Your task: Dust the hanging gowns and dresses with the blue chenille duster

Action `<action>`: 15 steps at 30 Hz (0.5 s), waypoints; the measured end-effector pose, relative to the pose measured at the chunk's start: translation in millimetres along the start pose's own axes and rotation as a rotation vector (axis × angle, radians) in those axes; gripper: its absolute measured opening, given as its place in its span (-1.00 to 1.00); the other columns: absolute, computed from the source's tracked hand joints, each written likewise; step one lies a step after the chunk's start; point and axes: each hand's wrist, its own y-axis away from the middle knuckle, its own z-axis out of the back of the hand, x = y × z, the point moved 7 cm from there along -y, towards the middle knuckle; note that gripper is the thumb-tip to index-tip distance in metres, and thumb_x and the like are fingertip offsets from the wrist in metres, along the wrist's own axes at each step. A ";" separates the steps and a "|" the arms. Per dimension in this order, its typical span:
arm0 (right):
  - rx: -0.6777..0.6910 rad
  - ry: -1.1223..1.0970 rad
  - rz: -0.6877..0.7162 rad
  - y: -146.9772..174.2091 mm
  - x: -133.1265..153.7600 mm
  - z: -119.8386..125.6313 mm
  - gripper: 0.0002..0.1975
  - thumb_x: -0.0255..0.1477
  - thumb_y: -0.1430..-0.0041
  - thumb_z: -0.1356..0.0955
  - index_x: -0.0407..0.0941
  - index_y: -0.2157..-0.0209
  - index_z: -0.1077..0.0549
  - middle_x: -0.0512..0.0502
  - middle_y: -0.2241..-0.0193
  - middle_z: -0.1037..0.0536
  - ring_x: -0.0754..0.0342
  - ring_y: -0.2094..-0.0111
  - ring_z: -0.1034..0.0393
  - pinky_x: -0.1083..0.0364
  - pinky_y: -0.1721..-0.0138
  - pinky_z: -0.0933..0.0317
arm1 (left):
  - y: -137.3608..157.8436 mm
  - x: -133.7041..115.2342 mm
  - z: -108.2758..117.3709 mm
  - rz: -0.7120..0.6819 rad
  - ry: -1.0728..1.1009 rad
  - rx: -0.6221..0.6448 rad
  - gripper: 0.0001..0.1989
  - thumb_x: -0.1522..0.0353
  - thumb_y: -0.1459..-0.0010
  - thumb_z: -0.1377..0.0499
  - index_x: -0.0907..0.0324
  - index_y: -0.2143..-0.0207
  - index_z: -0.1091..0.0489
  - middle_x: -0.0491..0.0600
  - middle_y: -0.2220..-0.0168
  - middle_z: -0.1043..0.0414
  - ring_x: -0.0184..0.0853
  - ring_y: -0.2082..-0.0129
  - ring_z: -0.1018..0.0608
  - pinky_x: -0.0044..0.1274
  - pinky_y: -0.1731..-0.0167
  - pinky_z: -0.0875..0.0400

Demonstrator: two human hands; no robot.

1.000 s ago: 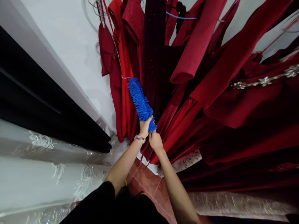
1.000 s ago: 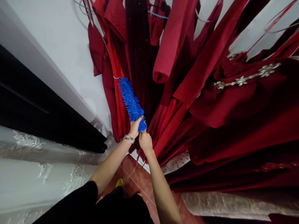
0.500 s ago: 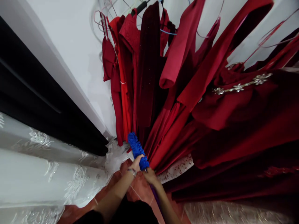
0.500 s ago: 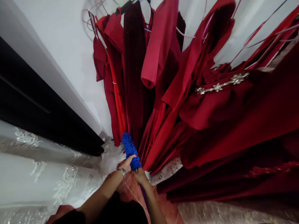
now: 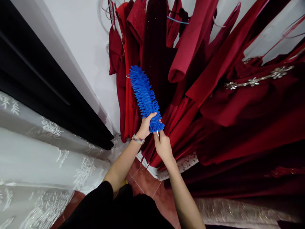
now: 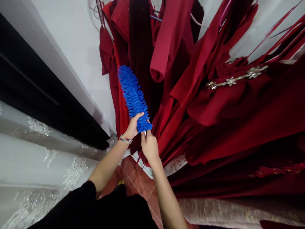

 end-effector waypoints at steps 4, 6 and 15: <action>-0.006 -0.084 -0.123 2.2 -39.2 -28.6 -0.53 -0.14 -0.52 -0.20 -0.13 -0.15 -0.52 -0.21 0.26 -0.73 -0.13 0.25 -0.67 0.08 0.23 -0.37 | -15.8 36.8 16.0 0.045 -0.116 -0.046 -0.69 0.21 -0.10 -0.46 0.21 0.24 -0.51 -0.06 0.47 -0.55 -0.30 0.50 -0.58 -0.43 0.38 -0.58; 0.002 -0.116 -0.208 16.1 -70.3 -48.1 -0.53 -0.11 -0.49 -0.20 -0.14 -0.04 -0.56 -0.20 0.29 -0.72 -0.09 0.28 -0.65 0.09 0.24 -0.38 | -12.7 72.1 42.8 0.132 -0.154 -0.104 -0.78 0.26 -0.17 -0.41 0.20 0.24 -0.52 -0.06 0.46 -0.55 -0.32 0.49 -0.55 -0.44 0.38 -0.54; 0.100 -0.128 -0.575 121.4 -152.6 -107.1 -0.43 0.14 -0.31 -0.31 -0.09 0.34 -0.57 -0.03 0.64 -0.48 -0.03 0.54 -0.46 0.08 0.49 -0.31 | 60.4 182.2 143.9 0.405 -0.199 -0.344 -0.66 0.33 0.07 -0.52 0.08 0.37 -0.40 -0.13 0.55 -0.48 -0.26 0.53 -0.57 -0.43 0.46 -0.52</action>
